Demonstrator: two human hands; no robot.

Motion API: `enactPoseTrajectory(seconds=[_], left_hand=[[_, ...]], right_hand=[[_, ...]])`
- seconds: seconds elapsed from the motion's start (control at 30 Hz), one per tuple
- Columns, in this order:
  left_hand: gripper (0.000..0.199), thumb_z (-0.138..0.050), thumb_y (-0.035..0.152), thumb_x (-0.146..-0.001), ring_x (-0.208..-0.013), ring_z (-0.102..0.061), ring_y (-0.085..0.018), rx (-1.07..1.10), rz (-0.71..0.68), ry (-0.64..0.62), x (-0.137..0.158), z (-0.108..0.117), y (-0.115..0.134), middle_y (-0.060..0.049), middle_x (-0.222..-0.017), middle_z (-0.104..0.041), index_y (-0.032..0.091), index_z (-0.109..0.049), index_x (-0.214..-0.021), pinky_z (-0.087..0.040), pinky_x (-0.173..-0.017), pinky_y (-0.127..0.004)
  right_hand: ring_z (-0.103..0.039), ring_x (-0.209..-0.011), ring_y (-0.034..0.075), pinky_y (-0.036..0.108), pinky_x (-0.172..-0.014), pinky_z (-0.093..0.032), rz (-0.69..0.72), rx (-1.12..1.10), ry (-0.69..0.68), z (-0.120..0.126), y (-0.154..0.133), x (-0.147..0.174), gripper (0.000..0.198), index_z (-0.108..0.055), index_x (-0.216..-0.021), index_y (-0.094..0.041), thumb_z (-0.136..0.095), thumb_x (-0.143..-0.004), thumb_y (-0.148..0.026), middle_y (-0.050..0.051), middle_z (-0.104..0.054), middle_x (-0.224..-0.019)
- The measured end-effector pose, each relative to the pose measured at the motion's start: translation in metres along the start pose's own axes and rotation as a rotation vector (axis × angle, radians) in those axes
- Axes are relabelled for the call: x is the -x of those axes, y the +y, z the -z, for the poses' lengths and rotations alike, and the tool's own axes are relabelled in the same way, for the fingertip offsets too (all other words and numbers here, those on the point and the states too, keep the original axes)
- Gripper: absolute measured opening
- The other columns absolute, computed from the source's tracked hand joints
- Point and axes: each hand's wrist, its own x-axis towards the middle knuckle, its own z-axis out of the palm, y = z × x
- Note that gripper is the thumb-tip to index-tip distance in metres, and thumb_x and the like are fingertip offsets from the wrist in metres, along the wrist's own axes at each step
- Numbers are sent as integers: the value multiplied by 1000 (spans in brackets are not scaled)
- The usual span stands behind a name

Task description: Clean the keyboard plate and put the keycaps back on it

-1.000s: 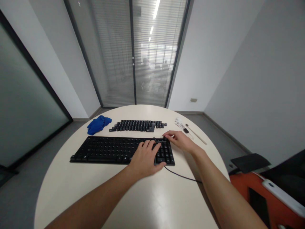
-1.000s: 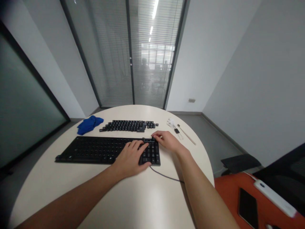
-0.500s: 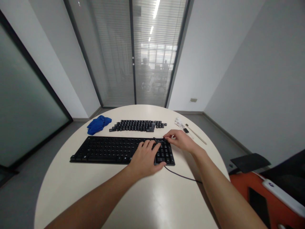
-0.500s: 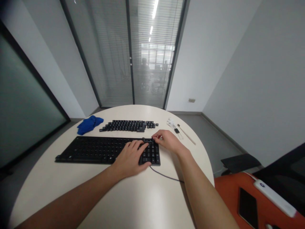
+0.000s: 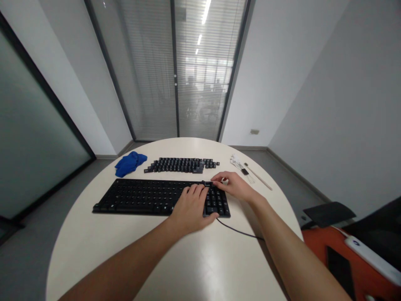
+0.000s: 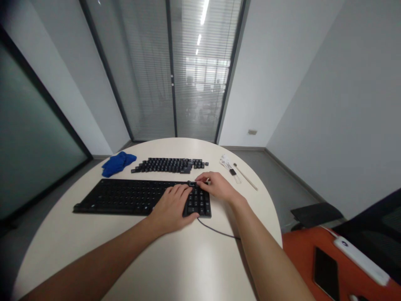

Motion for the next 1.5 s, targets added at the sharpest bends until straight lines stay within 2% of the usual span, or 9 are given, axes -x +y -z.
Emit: enactPoseTrajectory(seconds=[0.47,0.7,0.9,1.5], left_hand=[[65,-60,60,-85,-118,-50,-34,-7,4,9,0,1,0,-15,-128,-59,14,-53,-130,-39,-103,-48],[62,-59,61,-85,-118,-50,-34,2,9,-3,0,2,0,-14,-129,-59,17,-54,-128,-39,-103,-50],[64,-59,60,-85,-118,-50,-34,-2,6,-7,-1,2,1,-15,-128,-59,15,-53,-129,-39,-103,-49],[70,-57,61,-86,-121,-48,-35,5,14,-17,0,1,0,-16,-134,-56,16,-50,-138,-38,-104,-50]], right_hand=[[-65,-83,20,32,-73,-50,60,75,-17,-1,-3,0,20,-76,-93,-19,-62,-91,-33,7,-73,-89],[-67,-93,22,36,-88,-50,137,113,-42,1,0,0,14,-77,-97,-23,-69,-86,-27,5,-76,-97],[-66,-92,23,36,-86,-50,172,202,-47,1,-3,-1,16,-77,-97,-21,-65,-90,-30,7,-76,-96],[-65,-90,22,35,-83,-51,159,223,-49,2,-8,0,22,-78,-101,-21,-58,-94,-28,8,-74,-95]])
